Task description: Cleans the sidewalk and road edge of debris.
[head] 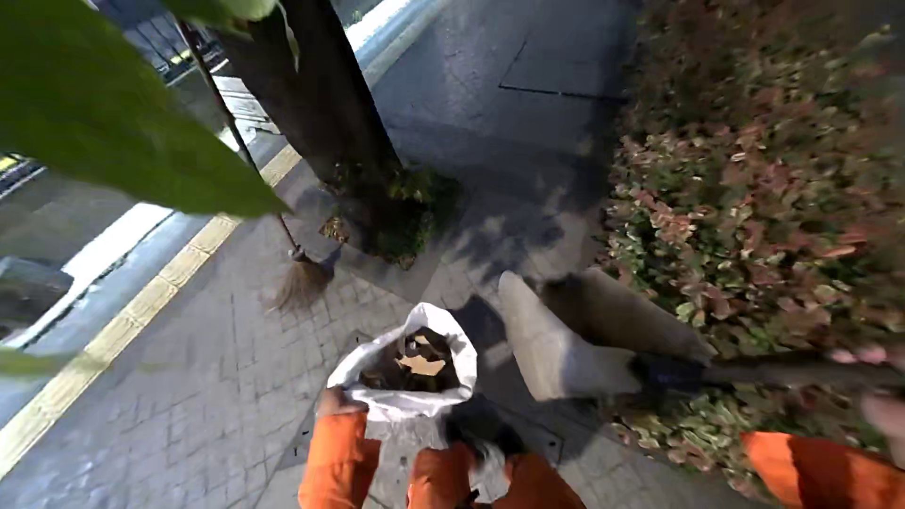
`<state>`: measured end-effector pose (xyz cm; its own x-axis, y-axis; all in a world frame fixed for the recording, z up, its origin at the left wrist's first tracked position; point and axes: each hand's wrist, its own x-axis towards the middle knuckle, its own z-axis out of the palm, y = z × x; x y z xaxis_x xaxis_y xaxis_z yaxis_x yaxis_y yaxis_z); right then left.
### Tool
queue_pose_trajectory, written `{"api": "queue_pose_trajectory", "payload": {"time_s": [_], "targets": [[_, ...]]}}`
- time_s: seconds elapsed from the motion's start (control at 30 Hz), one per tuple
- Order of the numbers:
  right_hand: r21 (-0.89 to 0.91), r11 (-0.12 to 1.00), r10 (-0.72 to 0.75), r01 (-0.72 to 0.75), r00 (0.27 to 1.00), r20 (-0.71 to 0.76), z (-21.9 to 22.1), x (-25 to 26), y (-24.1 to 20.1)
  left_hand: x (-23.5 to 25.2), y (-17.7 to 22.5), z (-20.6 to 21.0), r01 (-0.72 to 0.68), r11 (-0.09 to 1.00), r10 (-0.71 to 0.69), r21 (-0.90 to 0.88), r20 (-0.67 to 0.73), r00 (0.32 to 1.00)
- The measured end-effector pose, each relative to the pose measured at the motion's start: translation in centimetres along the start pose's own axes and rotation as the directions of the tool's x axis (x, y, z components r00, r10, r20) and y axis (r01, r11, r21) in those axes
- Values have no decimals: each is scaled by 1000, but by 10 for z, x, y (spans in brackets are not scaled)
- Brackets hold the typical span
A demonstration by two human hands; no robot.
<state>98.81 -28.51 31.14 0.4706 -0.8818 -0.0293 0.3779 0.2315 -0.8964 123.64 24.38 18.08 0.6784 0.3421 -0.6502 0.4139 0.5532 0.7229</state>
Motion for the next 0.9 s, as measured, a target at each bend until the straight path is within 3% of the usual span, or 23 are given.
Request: {"api": "queue_pose_trajectory", "payload": {"time_s": [0.1,0.23,0.33,0.43,0.5,0.53,0.6,0.63,0.7,0.77,0.83,0.87,0.9], "targets": [[-99,995,-37,32,998,-58,103,40,53,77,56,75,28,999,-26,-30,67,997],[-170,985,-21,-14,979,-202,228,69,152,173,94,146,-15,994,-9,110,213,977],[-204,966,83,-157,940,-330,312,102,236,236,125,188,-66,971,-2,231,280,960],[-261,954,24,-145,908,-418,357,162,339,319,135,246,-91,952,-22,293,363,932],[-262,944,67,-202,892,-447,383,184,413,365,132,283,-37,947,-68,320,312,948],[-252,930,137,-267,890,-435,400,189,445,394,126,296,-21,953,-75,303,303,950],[-281,927,102,-248,888,-448,429,218,535,452,101,318,-61,945,-51,321,327,944],[-311,899,140,-308,875,-463,442,223,575,471,92,318,-61,926,-51,373,284,957],[-456,760,258,-462,860,-441,461,233,646,501,65,318,33,930,-90,366,142,986],[-680,519,318,-518,855,-409,497,246,685,501,57,319,106,924,-119,367,13,993],[-833,299,395,-465,855,-335,573,243,661,496,64,318,171,879,-149,444,-85,985],[-867,147,615,-476,730,-297,623,254,617,494,70,313,207,855,-179,476,-105,978],[-884,-140,872,-447,367,-323,673,289,577,494,77,306,239,836,-209,494,-117,971]]}}
